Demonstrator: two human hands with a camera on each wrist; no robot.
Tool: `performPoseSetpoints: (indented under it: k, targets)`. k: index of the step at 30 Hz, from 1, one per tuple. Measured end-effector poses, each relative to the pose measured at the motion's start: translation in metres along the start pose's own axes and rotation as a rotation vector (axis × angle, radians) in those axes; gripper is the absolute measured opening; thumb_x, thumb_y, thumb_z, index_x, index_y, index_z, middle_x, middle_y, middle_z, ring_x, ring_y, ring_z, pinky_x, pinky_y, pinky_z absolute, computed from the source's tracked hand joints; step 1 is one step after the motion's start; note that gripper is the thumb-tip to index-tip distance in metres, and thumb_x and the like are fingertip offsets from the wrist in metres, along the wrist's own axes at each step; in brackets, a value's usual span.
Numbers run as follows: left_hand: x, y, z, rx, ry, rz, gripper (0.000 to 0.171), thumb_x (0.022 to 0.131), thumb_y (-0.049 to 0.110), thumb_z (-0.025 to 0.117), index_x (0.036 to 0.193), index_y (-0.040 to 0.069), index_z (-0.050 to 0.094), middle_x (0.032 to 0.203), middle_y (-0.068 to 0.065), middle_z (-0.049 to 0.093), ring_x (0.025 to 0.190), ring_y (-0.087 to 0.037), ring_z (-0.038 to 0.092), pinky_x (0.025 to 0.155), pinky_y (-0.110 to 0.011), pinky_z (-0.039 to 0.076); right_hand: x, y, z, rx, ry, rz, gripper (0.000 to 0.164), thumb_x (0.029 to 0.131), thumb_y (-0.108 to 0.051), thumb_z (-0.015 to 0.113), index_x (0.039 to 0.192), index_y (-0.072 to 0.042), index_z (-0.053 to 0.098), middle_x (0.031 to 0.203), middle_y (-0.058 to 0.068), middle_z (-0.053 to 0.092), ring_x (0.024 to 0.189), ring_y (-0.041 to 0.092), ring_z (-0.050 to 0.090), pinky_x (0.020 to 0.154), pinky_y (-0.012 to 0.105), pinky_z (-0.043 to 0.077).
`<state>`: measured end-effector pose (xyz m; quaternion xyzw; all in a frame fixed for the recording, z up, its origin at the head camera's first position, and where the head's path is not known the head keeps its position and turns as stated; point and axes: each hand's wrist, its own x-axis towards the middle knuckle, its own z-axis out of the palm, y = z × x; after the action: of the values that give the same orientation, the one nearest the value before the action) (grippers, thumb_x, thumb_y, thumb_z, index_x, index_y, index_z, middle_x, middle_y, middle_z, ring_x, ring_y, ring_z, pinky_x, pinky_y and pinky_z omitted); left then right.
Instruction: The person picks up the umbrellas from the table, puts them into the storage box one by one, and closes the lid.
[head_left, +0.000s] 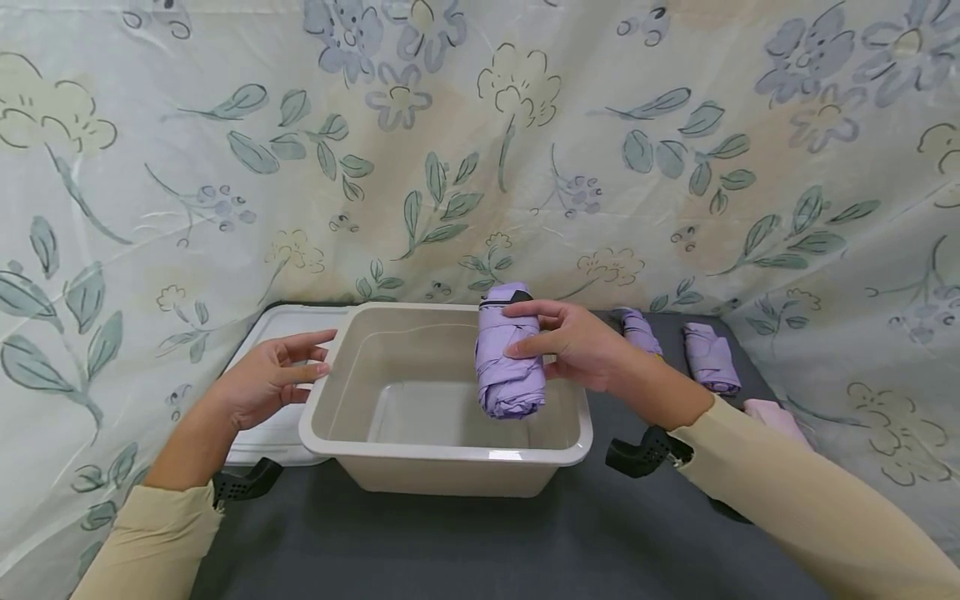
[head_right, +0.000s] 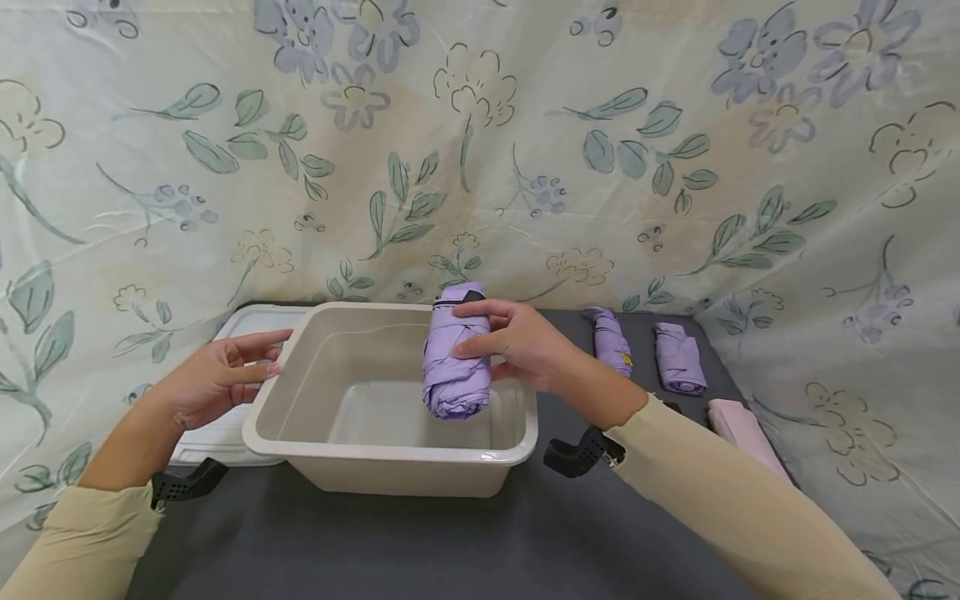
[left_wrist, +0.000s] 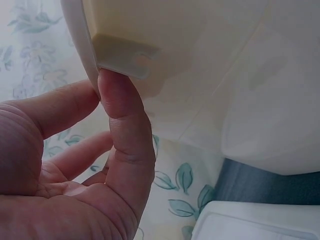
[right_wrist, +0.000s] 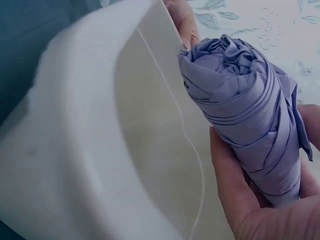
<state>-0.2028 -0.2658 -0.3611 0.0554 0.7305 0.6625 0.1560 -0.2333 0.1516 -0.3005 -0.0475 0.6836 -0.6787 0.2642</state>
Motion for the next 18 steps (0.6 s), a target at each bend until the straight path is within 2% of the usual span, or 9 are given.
performPoseSetpoints:
  k: [6, 18]
  targets:
    - [-0.004, -0.001, -0.006, -0.004, -0.012, -0.002, 0.069, 0.099, 0.009, 0.067, 0.159, 0.003, 0.033, 0.111, 0.004, 0.067, 0.097, -0.011, 0.072, 0.080, -0.032, 0.063, 0.008, -0.001, 0.025, -0.003, 0.012, 0.041, 0.063, 0.088, 0.005, 0.074, 0.144, -0.019, 0.059, 0.138, 0.013, 0.055, 0.109, 0.027, 0.064, 0.080, 0.041, 0.062]
    - [-0.005, -0.001, 0.000, -0.002, 0.004, 0.004, 0.068, 0.100, 0.010, 0.067, 0.159, 0.003, 0.033, 0.109, 0.003, 0.066, 0.095, -0.012, 0.072, 0.081, -0.033, 0.063, 0.038, -0.001, 0.058, -0.039, -0.037, 0.119, 0.058, 0.087, 0.002, 0.077, 0.139, -0.020, 0.064, 0.137, 0.014, 0.060, 0.103, 0.027, 0.068, 0.080, 0.042, 0.063]
